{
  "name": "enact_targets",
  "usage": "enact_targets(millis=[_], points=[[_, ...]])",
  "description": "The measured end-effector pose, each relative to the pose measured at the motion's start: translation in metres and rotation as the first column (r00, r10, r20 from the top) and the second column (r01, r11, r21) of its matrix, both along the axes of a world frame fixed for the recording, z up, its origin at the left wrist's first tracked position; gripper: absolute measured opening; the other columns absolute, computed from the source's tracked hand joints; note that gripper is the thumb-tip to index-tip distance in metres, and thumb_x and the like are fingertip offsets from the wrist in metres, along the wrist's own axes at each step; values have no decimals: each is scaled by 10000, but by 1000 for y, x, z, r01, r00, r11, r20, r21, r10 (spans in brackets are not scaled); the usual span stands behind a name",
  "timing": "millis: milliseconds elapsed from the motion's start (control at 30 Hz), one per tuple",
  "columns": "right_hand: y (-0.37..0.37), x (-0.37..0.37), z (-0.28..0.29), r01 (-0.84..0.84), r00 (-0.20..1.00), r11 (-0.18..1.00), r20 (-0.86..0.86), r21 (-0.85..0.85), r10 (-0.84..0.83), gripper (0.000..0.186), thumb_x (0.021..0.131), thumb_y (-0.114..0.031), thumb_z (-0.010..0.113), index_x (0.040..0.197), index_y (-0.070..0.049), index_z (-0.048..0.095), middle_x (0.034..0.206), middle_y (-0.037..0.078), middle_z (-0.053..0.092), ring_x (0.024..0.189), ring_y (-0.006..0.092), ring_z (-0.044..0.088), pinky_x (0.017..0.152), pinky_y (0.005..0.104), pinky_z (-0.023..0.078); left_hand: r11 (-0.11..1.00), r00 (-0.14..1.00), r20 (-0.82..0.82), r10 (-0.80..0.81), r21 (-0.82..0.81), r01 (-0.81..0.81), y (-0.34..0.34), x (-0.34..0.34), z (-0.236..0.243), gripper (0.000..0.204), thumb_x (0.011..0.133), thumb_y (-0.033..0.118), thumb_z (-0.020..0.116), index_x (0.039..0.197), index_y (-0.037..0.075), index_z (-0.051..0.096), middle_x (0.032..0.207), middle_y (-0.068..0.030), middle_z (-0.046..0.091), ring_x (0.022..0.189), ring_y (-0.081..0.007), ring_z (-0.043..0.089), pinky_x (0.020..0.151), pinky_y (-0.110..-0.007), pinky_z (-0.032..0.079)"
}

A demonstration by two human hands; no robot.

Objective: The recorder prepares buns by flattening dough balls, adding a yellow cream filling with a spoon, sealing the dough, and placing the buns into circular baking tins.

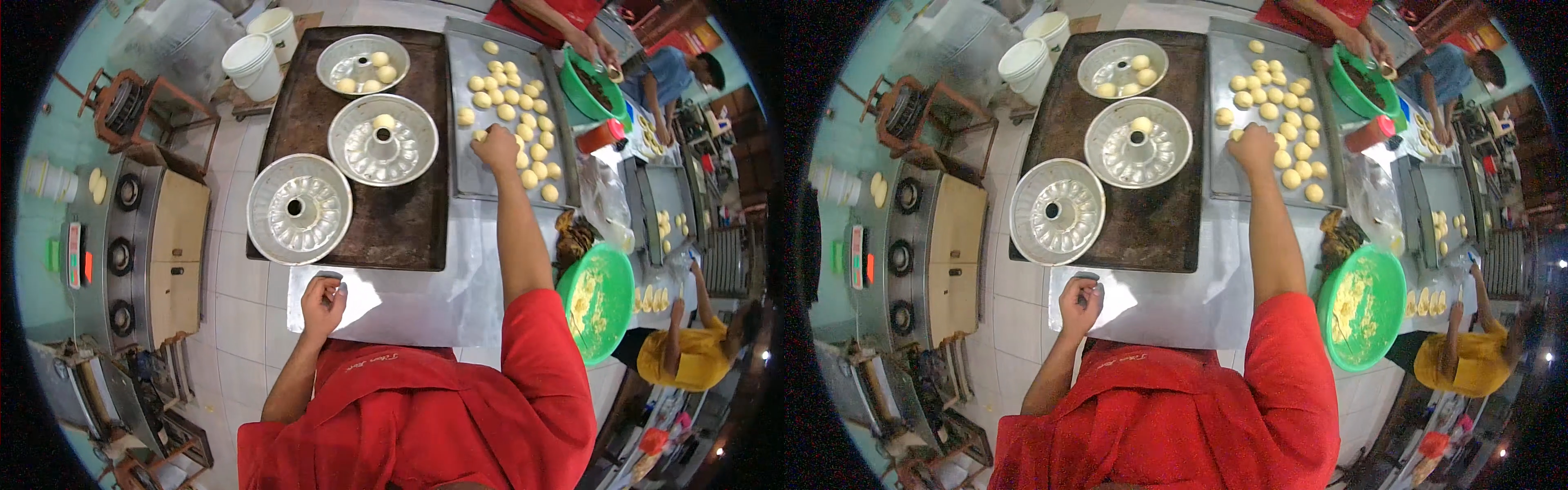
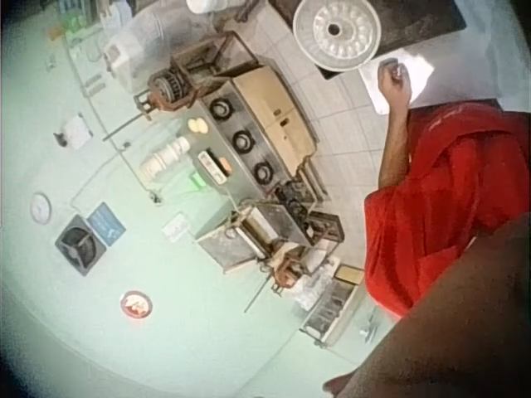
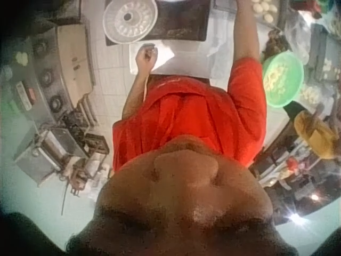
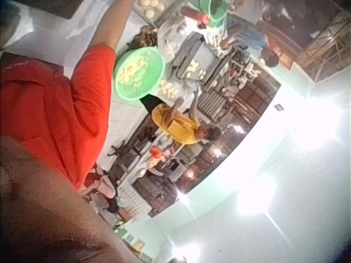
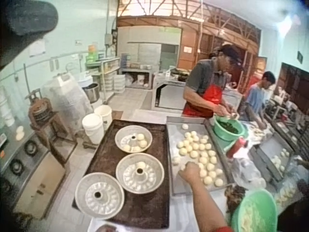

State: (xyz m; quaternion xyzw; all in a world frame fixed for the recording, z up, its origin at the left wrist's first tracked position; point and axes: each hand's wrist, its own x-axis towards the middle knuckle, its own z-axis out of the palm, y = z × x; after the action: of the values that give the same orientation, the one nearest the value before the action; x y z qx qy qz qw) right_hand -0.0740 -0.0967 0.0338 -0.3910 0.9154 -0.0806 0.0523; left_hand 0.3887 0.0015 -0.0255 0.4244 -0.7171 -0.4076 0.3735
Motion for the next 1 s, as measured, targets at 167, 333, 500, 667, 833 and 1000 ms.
enact_targets(millis=[167,333,500,667,833,1000], points=[[99,47,22,-245,962,766,-51,-594,268,386,684,-139,733,1013,-11,577,997,206,540,936,392,551,792,450,481,968,966,-105,-234,68,242,24,-43,40,112,833,-28,633,942,-4,641,888,-77,633,741,-140,598,694,-254,487],[215,134,59,-143,907,760,223,-635,357,435,672,-66,746,1063,-32,558,1014,186,512,937,384,545,778,423,494,744,810,-559,-180,461,484,56,-141,86,474,913,-1,581,1364,-29,440,1259,-121,564,1187,-184,527,1030,-341,410],[291,157,48,-107,900,782,274,-615,339,462,666,-63,742,1089,-39,558,1037,161,528,897,383,586,739,435,517,515,759,-449,-471,559,650,81,-201,81,518,872,-14,668,1346,-52,462,1184,-119,616,1058,-172,608,924,-297,506],[342,143,47,-28,904,853,350,-521,244,516,673,-90,751,1143,-29,546,1057,167,536,913,381,579,767,450,500,426,759,-423,-496,643,637,119,-235,72,355,893,34,658,1222,-64,571,1079,-109,659,960,-169,646,864,-290,537],[383,141,63,-326,931,791,-29,-517,365,753,751,-218,739,1372,34,395,1415,237,410,1328,405,391,1070,500,353,344,770,-524,-364,693,634,142,-258,69,308,965,97,578,1235,-49,566,1099,-103,659,965,-147,640,837,-269,543],[410,140,43,-401,909,886,16,-231,416,846,839,-445,624,1478,-7,282,1532,213,267,1459,343,184,1166,535,146,183,755,-568,-327,746,641,154,-273,68,323,1008,148,499,1276,-29,535,1153,-102,642,989,-155,640,849,-277,545]])
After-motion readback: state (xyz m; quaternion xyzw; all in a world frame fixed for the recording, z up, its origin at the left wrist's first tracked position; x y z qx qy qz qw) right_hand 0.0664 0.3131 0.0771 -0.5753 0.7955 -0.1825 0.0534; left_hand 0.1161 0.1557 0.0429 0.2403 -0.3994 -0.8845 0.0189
